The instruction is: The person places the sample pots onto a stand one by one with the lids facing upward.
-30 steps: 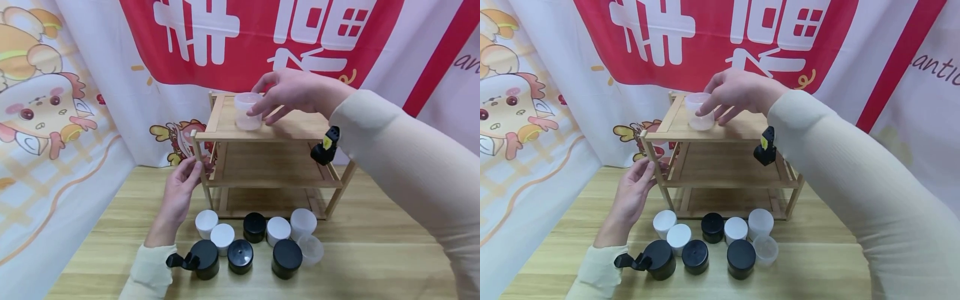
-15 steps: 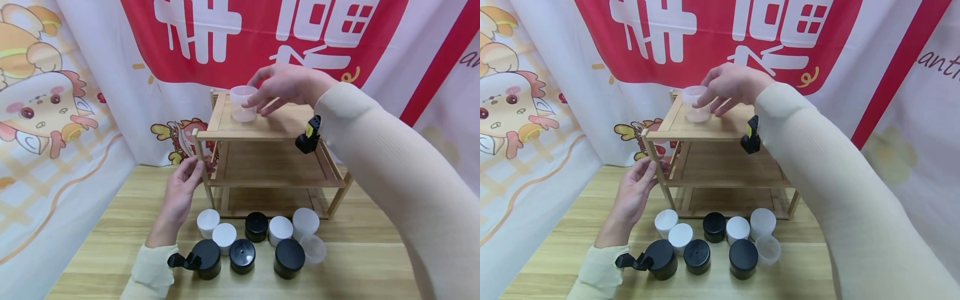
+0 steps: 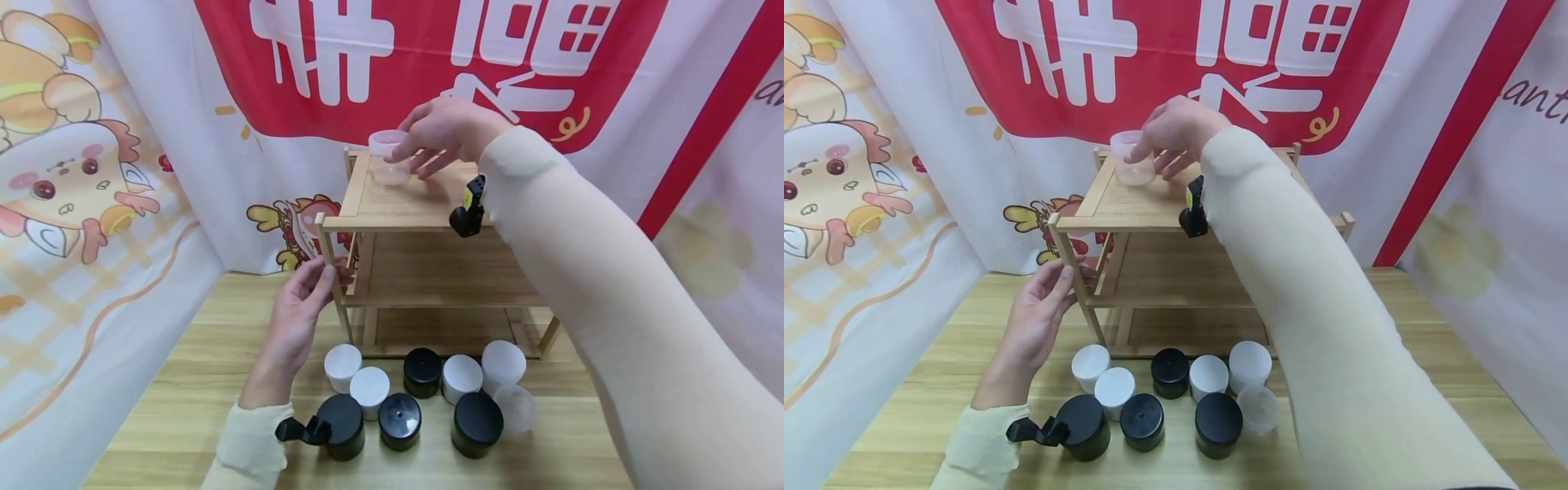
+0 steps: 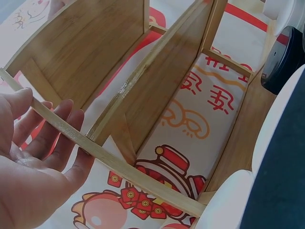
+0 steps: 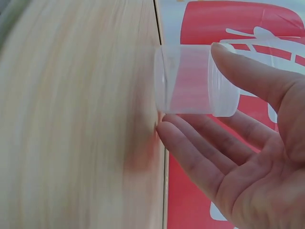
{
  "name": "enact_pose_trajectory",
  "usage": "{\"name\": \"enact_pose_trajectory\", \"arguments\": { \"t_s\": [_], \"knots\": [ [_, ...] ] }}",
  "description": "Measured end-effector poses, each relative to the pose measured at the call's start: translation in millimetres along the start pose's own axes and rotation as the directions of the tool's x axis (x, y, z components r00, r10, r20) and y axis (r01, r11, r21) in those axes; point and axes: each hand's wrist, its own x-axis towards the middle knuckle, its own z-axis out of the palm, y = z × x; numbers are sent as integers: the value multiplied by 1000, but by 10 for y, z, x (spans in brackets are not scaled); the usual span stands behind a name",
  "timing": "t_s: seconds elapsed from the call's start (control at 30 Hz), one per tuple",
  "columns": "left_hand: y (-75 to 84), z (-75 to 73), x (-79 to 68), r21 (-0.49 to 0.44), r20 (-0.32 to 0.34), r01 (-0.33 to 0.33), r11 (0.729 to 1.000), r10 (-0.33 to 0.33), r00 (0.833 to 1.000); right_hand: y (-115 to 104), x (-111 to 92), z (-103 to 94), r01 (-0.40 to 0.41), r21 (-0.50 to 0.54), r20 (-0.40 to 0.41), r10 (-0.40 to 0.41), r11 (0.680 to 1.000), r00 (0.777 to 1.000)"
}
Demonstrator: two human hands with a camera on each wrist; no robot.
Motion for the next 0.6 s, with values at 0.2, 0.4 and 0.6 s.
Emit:
{"name": "enact_pose_trajectory", "arguments": {
  "t_s": [0.2, 0.4, 0.6],
  "knots": [
    [2, -1, -1, -8, -1, -5, 1000, 5, 1000, -44, 51, 47, -32, 52, -32, 33, 998, 999],
    [8, -6, -2, -13, -5, -5, 1000, 5, 1000, -64, 95, 85, -50, 82, -61, 55, 995, 997],
    [2, 4, -13, -19, 2, -7, 1000, 7, 1000, -70, 123, 114, -77, 159, -92, 92, 984, 991]
  ]
}}
